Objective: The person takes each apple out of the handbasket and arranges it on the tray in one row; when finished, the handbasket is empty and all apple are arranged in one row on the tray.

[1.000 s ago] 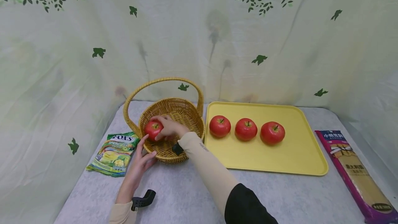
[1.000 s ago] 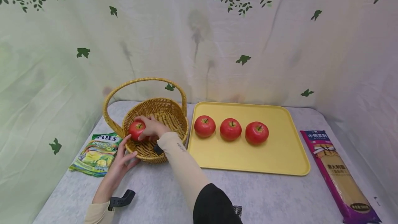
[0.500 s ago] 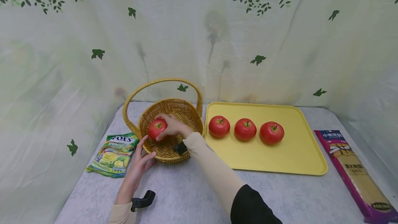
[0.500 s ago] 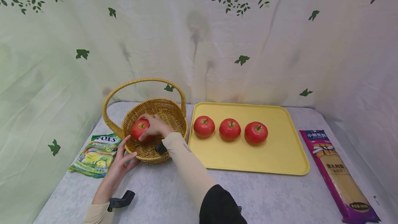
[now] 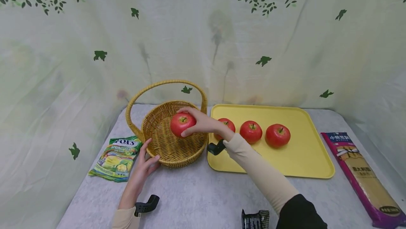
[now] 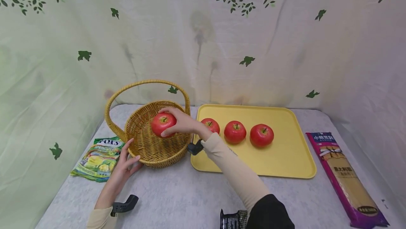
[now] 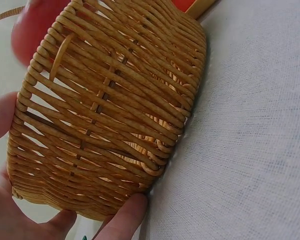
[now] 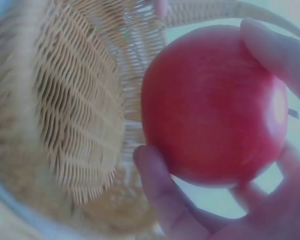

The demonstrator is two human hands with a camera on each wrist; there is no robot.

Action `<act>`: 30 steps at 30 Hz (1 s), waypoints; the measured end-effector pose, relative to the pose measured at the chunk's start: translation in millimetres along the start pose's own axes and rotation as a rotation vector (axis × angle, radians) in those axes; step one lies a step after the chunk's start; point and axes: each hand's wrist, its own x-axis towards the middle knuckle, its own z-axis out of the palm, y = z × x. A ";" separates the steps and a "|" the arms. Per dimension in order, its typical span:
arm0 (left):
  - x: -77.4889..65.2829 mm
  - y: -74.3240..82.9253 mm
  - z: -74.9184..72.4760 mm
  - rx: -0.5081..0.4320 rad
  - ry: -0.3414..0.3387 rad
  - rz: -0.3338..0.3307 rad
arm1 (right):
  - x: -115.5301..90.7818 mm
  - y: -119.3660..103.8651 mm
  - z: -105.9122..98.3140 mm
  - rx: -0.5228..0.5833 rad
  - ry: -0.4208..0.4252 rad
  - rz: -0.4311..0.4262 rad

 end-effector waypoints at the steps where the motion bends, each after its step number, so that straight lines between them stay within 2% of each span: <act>1: 0.0 -0.1 0.1 0.000 -0.001 0.001 | -8.2 1.3 -4.2 0.022 -0.003 0.000; 9: 0.0 -0.8 0.5 0.001 -0.012 0.011 | -73.7 14.8 -41.3 0.034 0.071 0.046; 20: -1.0 0.3 0.9 -0.001 0.003 -0.010 | -170.2 61.7 -88.1 0.052 0.293 0.271; 26: -1.4 0.6 0.6 0.003 -0.005 0.006 | -221.4 79.3 -112.1 0.002 0.423 0.352; 30: -0.8 0.6 0.8 0.003 -0.010 0.011 | -252.1 89.7 -122.0 -0.026 0.477 0.399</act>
